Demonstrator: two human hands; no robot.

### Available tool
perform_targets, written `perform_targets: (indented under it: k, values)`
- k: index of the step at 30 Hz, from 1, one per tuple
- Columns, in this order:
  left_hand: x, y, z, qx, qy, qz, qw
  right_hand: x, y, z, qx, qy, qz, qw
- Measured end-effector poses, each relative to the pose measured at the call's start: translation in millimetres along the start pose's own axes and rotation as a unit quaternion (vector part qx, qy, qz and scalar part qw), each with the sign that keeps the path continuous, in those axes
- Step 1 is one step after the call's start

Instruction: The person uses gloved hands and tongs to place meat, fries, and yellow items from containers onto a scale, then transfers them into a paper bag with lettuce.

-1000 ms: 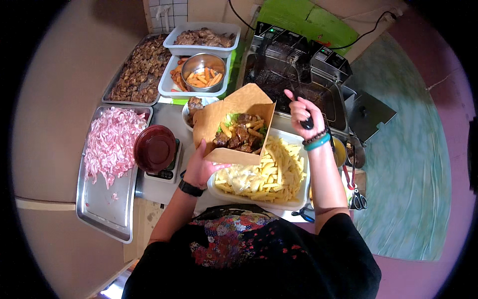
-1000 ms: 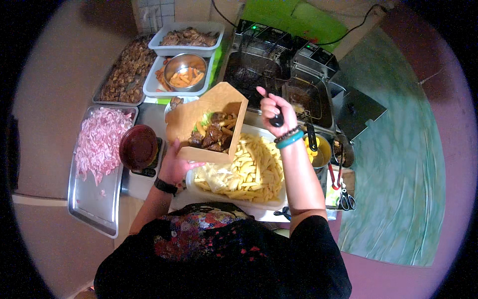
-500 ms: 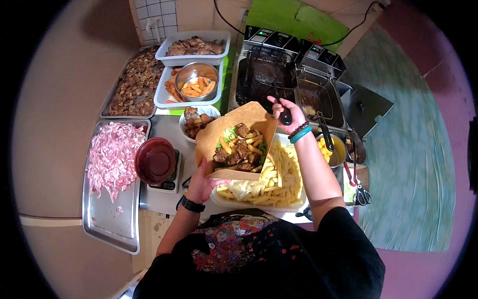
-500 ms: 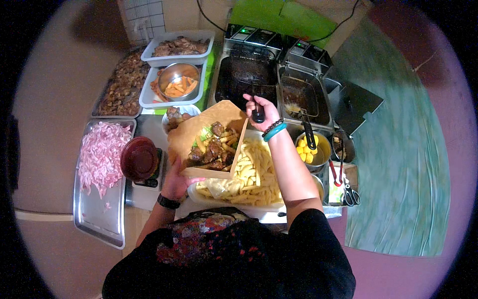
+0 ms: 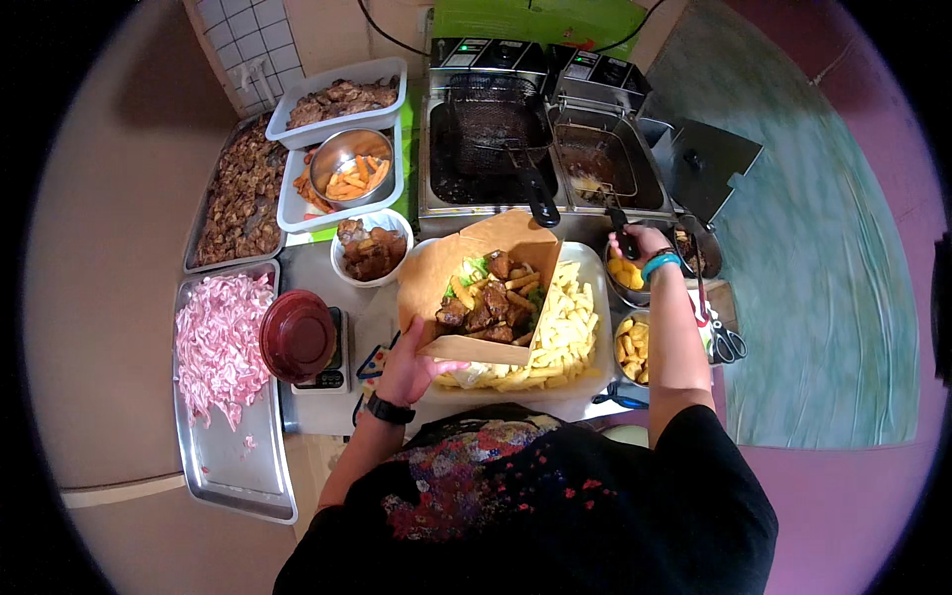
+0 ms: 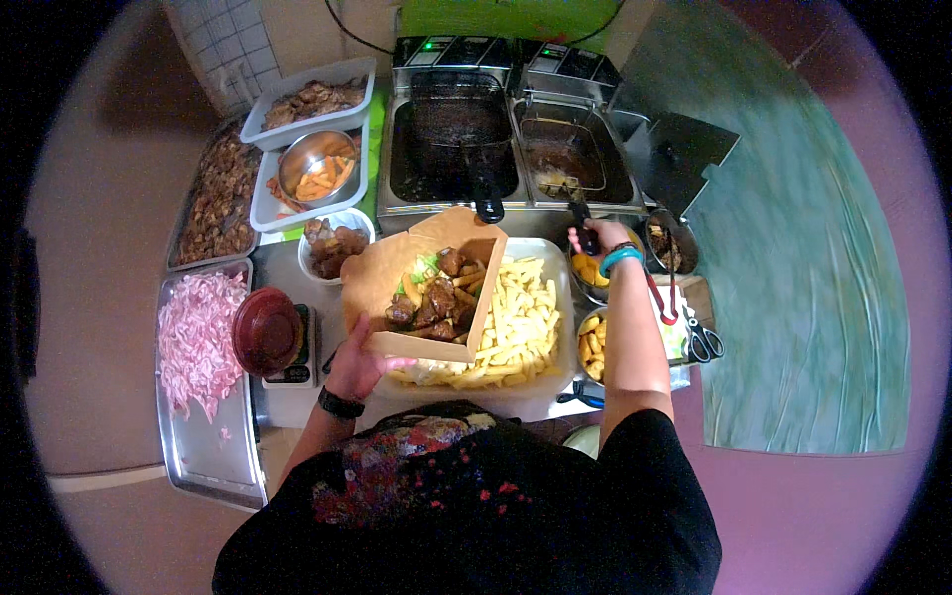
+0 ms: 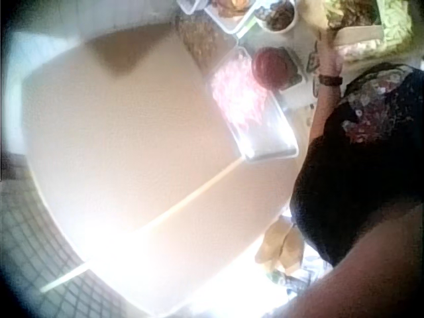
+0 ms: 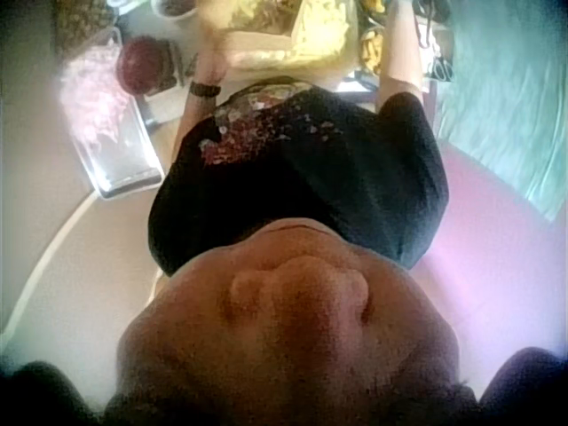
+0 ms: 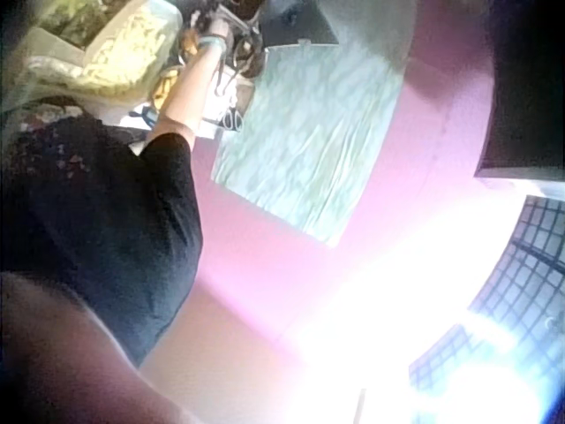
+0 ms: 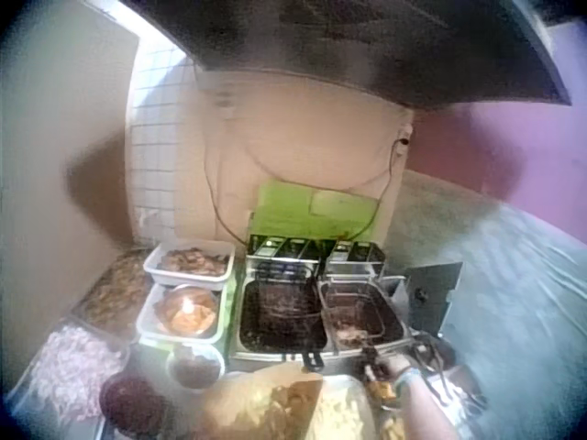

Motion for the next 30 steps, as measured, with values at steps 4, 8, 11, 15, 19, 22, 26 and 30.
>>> perform_targets:
  k: [4, 8, 11, 15, 19, 22, 26, 30]
  values:
    - [-6.5, 4.1, 2.5, 0.004, -0.016, -0.005, 1.0, 8.2, 34.8, 12.5, -0.153, 0.037, 0.306, 0.939]
    - [-9.2, 11.1, -2.7, 0.025, -0.004, 0.035, 0.999, -1.9, 44.8, 10.7, -0.196, 0.055, 0.395, 0.896]
    - [-11.5, 7.4, -6.2, 0.027, 0.01, 0.057, 0.998, -20.0, 48.7, -23.9, -0.135, -0.071, 0.25, 0.956]
    - [-21.4, 0.6, -1.9, 0.024, 0.002, 0.066, 0.998, -30.2, 43.9, -71.4, -0.102, -0.195, 0.26, 0.94]
    - [-33.5, 17.8, 2.8, 0.026, -0.025, 0.117, 0.993, -0.7, 37.3, -42.3, -0.128, -0.073, 0.312, 0.939]
    - [-46.1, 21.5, 6.2, 0.019, -0.03, 0.119, 0.992, 1.6, 39.0, -53.5, -0.155, -0.074, 0.298, 0.939]
    - [-66.3, 29.7, 22.6, -0.016, -0.049, 0.059, 0.997, 2.0, 51.7, -74.0, -0.141, -0.156, 0.27, 0.939]
    - [-73.3, 40.9, 46.0, 0.015, -0.056, 0.036, 0.998, 13.3, 39.1, -60.7, -0.184, -0.082, 0.302, 0.932]
Point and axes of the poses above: each hand's wrist, its own z-axis towards the middle knuckle, its own y-axis out of the palm, x = y × z, the point moved 10 cm from there along z, towards the middle knuckle, and after that the axes turned 10 degrees about -z, right-handed, at the moved point
